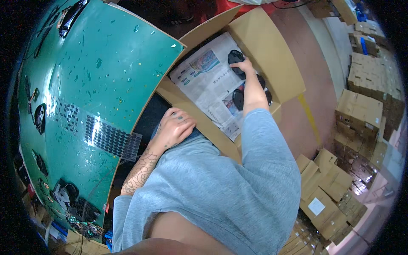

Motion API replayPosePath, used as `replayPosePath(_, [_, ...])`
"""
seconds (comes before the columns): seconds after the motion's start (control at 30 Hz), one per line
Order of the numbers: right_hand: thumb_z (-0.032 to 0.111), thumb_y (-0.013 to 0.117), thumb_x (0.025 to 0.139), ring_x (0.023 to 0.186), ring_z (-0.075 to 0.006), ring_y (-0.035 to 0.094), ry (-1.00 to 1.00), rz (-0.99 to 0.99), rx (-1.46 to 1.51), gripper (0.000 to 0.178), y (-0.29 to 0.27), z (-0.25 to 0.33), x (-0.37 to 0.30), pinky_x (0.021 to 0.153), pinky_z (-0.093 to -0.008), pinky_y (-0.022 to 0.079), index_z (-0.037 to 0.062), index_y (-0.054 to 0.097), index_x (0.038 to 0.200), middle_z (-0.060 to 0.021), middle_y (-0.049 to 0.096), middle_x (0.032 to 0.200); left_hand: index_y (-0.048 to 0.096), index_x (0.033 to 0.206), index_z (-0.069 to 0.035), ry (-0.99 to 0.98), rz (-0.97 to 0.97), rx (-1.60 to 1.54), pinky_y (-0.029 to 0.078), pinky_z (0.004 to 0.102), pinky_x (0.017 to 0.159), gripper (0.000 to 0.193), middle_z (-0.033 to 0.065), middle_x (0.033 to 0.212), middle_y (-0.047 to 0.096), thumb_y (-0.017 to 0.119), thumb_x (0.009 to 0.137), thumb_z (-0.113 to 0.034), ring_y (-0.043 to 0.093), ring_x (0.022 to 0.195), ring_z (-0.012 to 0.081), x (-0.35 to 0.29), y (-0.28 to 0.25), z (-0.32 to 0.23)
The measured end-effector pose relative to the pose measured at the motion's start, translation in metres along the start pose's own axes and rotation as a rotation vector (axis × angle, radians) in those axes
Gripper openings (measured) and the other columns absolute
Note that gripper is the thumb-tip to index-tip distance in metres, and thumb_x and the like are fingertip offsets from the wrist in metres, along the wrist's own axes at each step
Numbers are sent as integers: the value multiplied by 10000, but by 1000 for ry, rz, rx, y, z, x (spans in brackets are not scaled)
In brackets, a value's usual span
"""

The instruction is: Manually assemble small electronic components into plastic housings at a production station.

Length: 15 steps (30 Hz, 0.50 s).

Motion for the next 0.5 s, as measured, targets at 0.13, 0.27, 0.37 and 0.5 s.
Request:
replayPosePath(0.13, [354,863,613,912,-259,640,-25,104,178,844,8,16,-34,818,-332,515,-54,495,1253,-186,638,1076,662,917,-96,-14,1,12,388,338,928,104,7,944,669,644,818,-122,590,906,178,-4,0,2])
replayPosePath(0.27, [376,858,610,959,-270,630,-92,18,229,822,3,13,-56,865,-338,493,-35,522,1237,-181,633,1127,660,916,-94,8,-2,3,389,340,927,105,12,937,665,645,816,-120,589,900,182,-4,0,0])
replayPosePath(0.37, [376,850,625,973,-270,625,-141,-39,306,803,4,12,-73,877,-335,485,-26,525,1238,-176,633,1137,659,916,-93,19,-3,0,389,341,926,107,14,933,663,645,815,-123,588,897,183,-3,2,1])
replayPosePath(0.5, [340,808,722,965,-252,615,-172,-88,540,725,9,10,-99,865,-317,479,-3,494,1279,-155,638,1105,656,914,-98,40,-2,7,388,350,928,112,21,924,657,642,811,-138,586,895,191,-3,5,2])
Point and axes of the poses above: each hand's wrist, its own x-axis towards the middle knuckle, its own y-axis out of the palm, z = x × y, the point moved 9 cm from there along x, towards the middle knuckle
